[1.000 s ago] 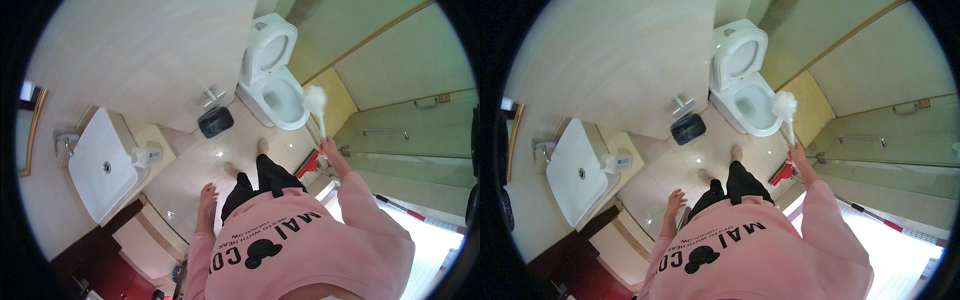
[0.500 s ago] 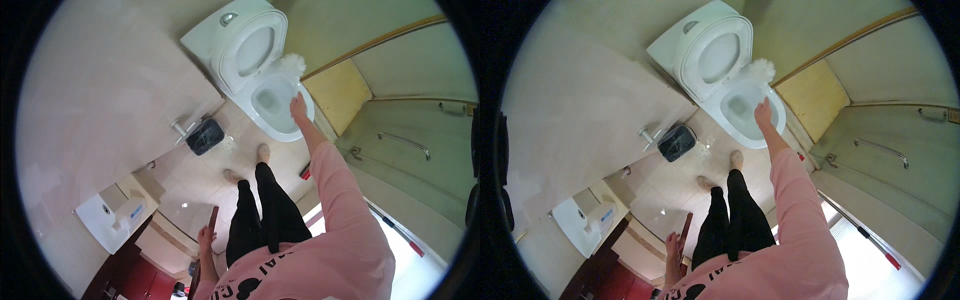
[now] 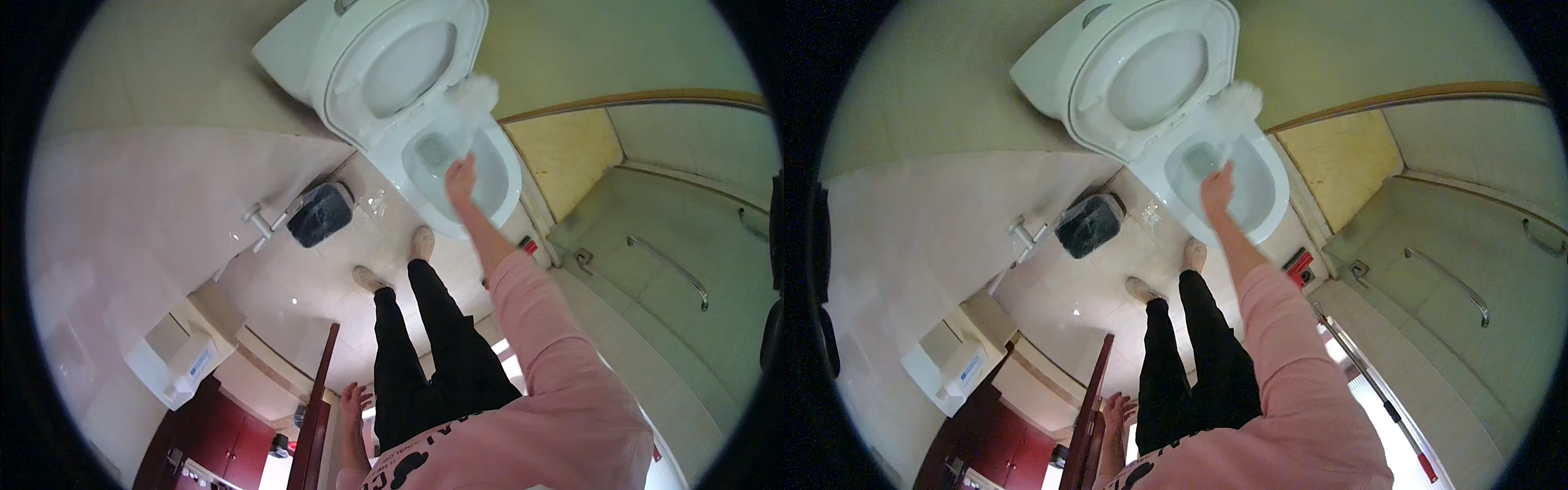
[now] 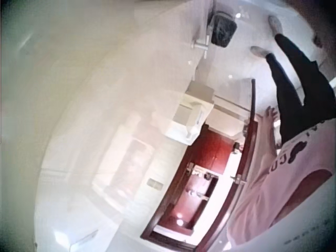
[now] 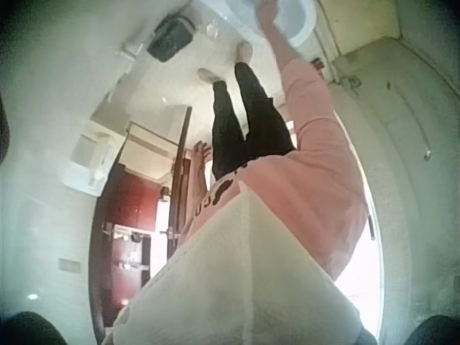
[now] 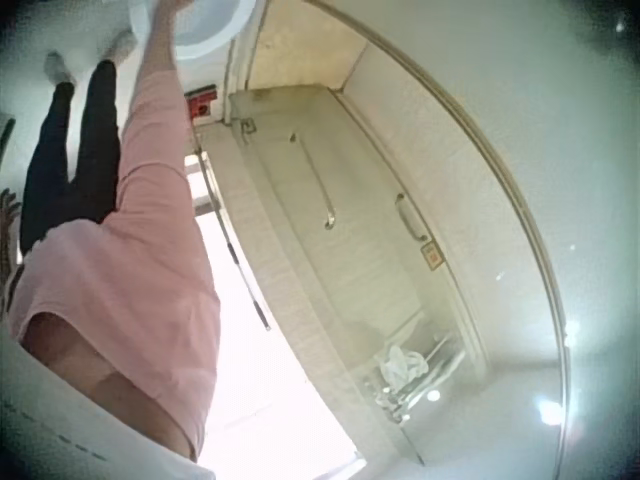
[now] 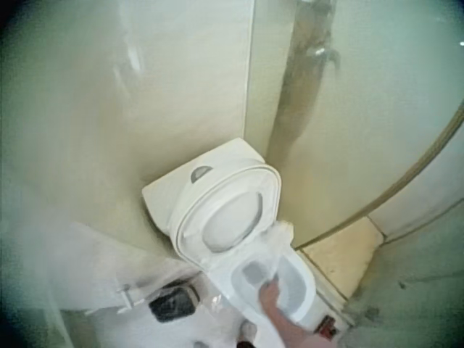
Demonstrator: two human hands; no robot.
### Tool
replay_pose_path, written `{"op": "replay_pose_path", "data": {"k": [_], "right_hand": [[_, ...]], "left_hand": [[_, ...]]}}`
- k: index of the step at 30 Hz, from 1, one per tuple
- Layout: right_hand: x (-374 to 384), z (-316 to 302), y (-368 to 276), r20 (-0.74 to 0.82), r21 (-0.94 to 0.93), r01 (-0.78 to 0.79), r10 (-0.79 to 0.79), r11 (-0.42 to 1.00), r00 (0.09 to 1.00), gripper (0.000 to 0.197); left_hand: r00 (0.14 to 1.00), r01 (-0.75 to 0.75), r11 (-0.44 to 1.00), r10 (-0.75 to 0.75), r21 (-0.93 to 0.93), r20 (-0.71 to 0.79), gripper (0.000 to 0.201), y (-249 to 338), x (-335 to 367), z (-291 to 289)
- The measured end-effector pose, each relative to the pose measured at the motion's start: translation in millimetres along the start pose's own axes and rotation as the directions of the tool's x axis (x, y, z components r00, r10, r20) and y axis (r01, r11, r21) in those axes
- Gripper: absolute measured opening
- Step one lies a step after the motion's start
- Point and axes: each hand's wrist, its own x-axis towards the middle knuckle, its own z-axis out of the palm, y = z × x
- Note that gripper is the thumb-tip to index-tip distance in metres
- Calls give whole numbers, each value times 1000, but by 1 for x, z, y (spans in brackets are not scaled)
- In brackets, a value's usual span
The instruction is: The person cleans a bathroom by spraying water from a handheld shower head onto the floor and toilet, then uses a toilet brush to scrub the toilet bowl and a broom to sweep the floor. The person also applies a cleaning liquid to the toilet and flushes it.
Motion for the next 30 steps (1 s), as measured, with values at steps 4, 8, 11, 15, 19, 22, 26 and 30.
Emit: {"op": "replay_pose_path", "data": {"k": [4, 8, 11, 15, 19, 22, 26, 30], "right_hand": [[-19, 23, 23, -13, 49, 62, -62, 997, 998, 43], [-167, 43, 21, 77, 25, 280, -281, 960, 957, 42], [-170, 31, 34, 259, -43, 87, -73, 995, 963, 43], [-37, 12, 55, -43, 84, -86, 90, 993, 995, 15], [-81, 32, 36, 77, 22, 9, -10, 1000, 997, 34], [-155, 43, 64, 71, -53, 189, -185, 980, 980, 44], [-206, 20, 53, 272, -122, 114, -77, 986, 959, 46], [-205, 13, 50, 329, -188, 183, -114, 965, 938, 45]], "left_hand": [[999, 34, 999, -34, -18, 30, 42, -15, 15, 8], [996, 23, 997, -29, 76, 88, 46, -7, 7, 19], [997, -36, 999, 34, 26, 72, 43, -12, 7, 14], [994, -68, 997, 71, -40, 87, 44, -22, 29, -3], [995, -48, 994, 55, -94, 79, 43, -53, 58, -12], [983, -47, 994, 64, -100, 174, 42, -68, 77, -13], [992, -7, 999, 11, -33, 125, 39, -86, 95, -22], [984, -34, 996, 20, 79, 176, 38, -90, 109, -32]]}}
